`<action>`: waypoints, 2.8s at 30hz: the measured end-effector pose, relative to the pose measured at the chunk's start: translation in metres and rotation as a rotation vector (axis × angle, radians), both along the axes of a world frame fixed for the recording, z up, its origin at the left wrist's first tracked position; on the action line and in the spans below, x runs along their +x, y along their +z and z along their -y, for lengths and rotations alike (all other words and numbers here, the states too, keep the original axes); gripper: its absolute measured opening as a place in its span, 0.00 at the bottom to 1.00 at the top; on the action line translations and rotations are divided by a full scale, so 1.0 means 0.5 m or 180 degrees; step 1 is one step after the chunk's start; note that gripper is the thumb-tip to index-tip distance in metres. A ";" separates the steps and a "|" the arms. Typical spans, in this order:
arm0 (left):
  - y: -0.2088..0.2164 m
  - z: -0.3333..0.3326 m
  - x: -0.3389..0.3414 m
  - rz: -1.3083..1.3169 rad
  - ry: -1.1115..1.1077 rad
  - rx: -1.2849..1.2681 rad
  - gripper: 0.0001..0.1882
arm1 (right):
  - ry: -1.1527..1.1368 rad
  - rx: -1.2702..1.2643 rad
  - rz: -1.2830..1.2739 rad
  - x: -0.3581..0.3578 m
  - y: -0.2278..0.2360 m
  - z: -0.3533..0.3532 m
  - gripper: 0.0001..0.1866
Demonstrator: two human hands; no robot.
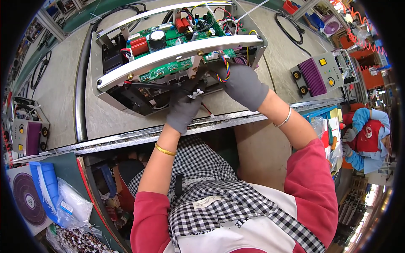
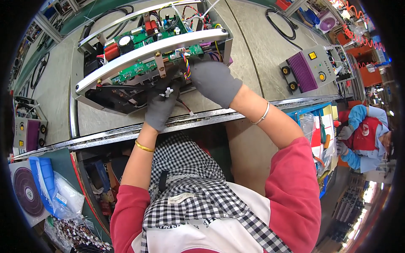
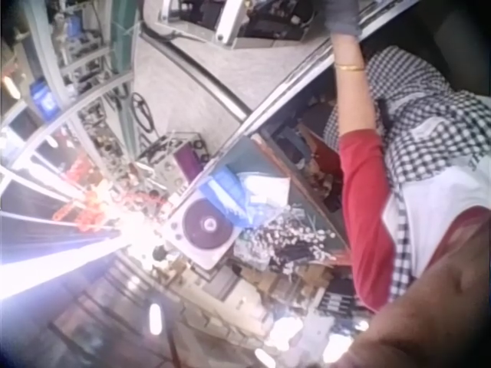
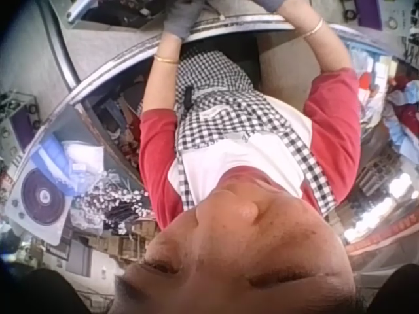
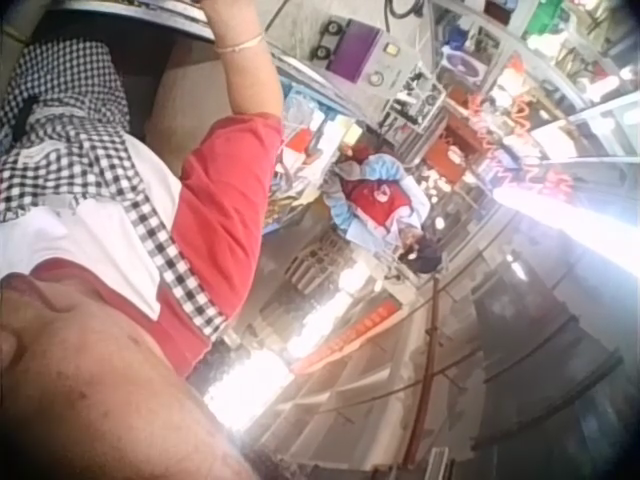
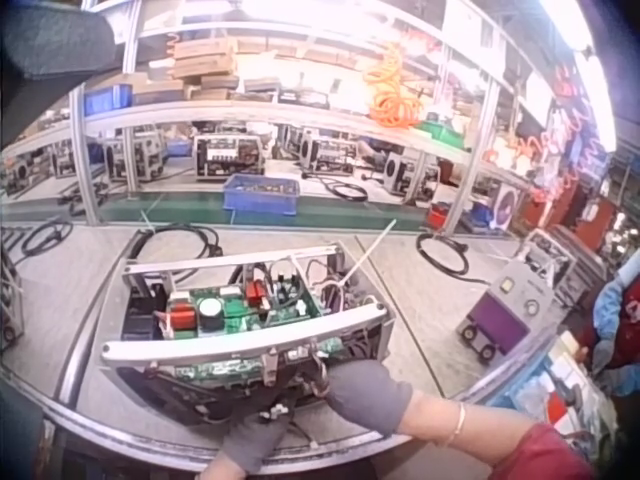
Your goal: Assembling the internal components of an electronic device, including wiring and securing parts.
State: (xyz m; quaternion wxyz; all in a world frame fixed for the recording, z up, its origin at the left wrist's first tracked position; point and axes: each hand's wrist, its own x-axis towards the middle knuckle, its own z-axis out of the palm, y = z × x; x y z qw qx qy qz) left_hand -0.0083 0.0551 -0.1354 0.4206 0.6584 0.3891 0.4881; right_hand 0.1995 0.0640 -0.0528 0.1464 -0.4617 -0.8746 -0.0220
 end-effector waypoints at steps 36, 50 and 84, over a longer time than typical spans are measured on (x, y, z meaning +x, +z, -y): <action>0.116 0.215 0.019 -0.0581 -0.1438 -0.1218 0.21 | -0.0003 -0.1083 -0.2301 -0.063 0.150 0.204 0.17; 0.192 0.130 -0.041 0.0669 -0.0030 -0.0609 0.18 | -0.0584 0.0110 -0.0415 0.000 0.291 0.135 0.11; 0.274 0.085 -0.018 0.1497 -0.0823 -0.1834 0.19 | 0.0663 0.1070 0.0703 -0.023 0.330 0.068 0.11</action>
